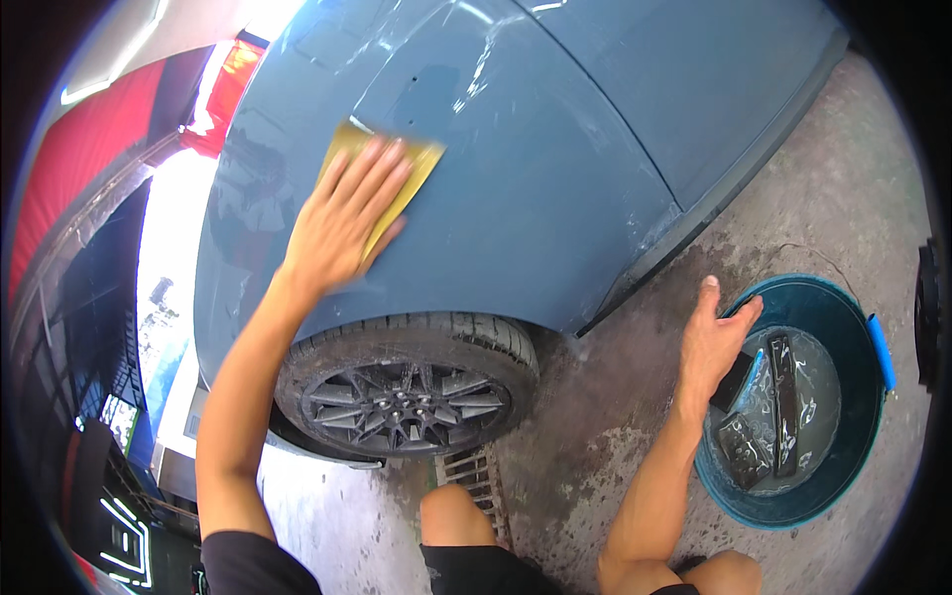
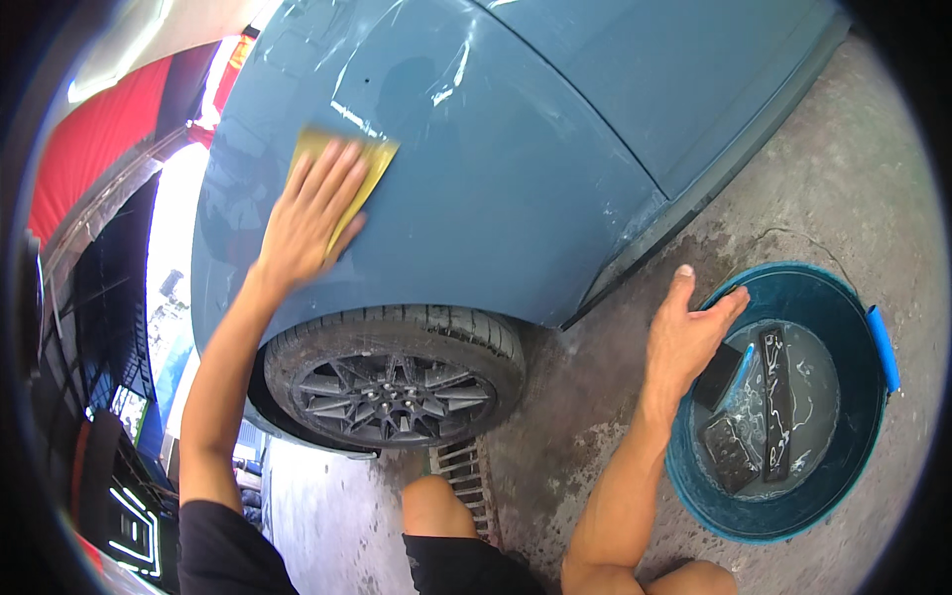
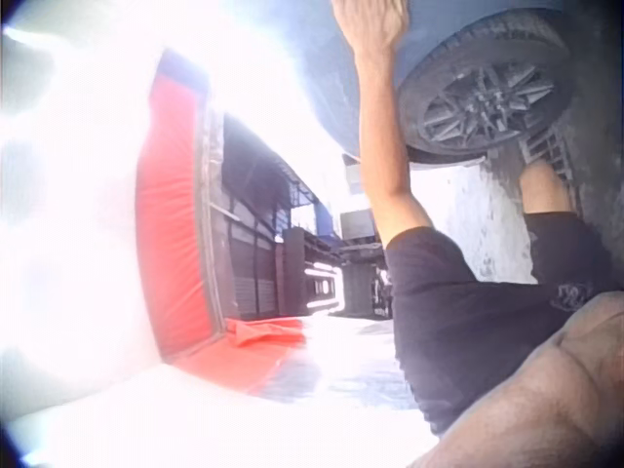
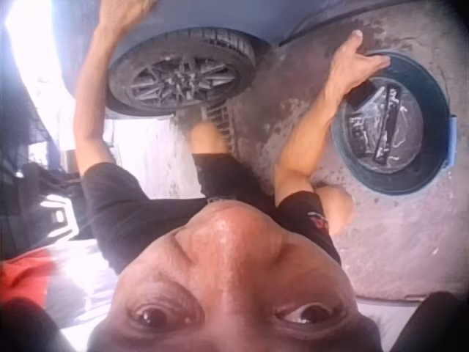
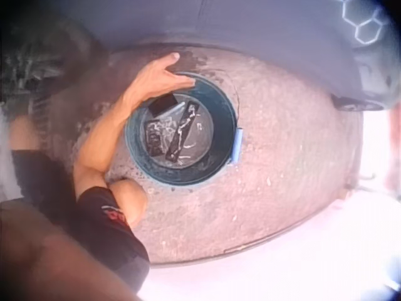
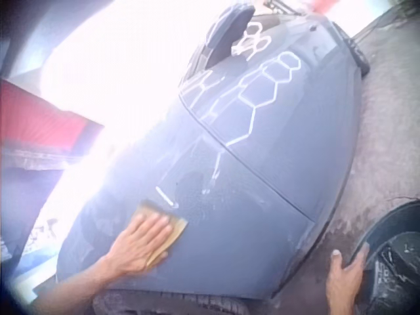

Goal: The person sands the front fender of a gray car using a yellow sanding block. They repeatedly dip the block into a bucket of water and continue sanding the curved surface near the wheel arch.

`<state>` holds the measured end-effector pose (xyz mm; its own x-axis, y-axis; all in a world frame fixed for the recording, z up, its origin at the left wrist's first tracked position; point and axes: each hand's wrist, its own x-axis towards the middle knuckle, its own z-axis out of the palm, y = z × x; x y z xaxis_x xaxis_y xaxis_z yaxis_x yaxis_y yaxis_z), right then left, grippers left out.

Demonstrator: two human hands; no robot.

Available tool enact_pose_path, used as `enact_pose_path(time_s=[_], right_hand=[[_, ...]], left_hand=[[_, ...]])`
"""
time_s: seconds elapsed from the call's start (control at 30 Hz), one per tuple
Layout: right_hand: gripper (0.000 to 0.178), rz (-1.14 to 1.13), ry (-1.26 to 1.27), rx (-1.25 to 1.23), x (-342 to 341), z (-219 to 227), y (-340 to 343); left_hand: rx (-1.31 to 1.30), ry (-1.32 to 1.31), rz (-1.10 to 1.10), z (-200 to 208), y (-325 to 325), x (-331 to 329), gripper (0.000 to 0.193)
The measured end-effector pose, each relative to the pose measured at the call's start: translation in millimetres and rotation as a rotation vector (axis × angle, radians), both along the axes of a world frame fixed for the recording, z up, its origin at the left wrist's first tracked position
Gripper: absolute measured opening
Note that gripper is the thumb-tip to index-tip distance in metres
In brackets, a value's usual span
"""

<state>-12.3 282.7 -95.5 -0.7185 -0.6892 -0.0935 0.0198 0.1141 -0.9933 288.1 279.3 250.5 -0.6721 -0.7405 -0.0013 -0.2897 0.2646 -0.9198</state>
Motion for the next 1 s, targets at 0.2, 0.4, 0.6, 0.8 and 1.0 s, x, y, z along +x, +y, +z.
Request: enact_pose_path(time_s=[0.2, 0.4, 0.6, 0.8, 1.0], right_hand=[[0.100, -0.007, 0.005, 0.052, 19.1, 3.7, -4.0], [0.100, -0.020, 0.056, 0.041, 3.5, 0.5, -6.4], [0.101, -0.005, 0.043, 0.042, 19.0, 0.8, -2.4], [0.100, -0.009, 0.042, 0.020, 1.7, -3.2, -1.0], [0.101, 0.004, 0.016, 0.033, 20.1, 5.9, -3.6]], left_hand=[[-0.127, 0.003, -0.222, 19.6, -93.3, -97.2, 0.066], [-0.074, 0.070, -0.120, 12.0, -49.2, -52.1, 0.064], [-0.166, 0.037, -0.302, 28.4, -113.7, -104.2, 0.066], [-0.136, 0.077, -0.237, 17.0, -70.1, -72.4, 0.062], [-0.105, 0.027, -0.334, 42.1, -129.0, -116.2, 0.064]])
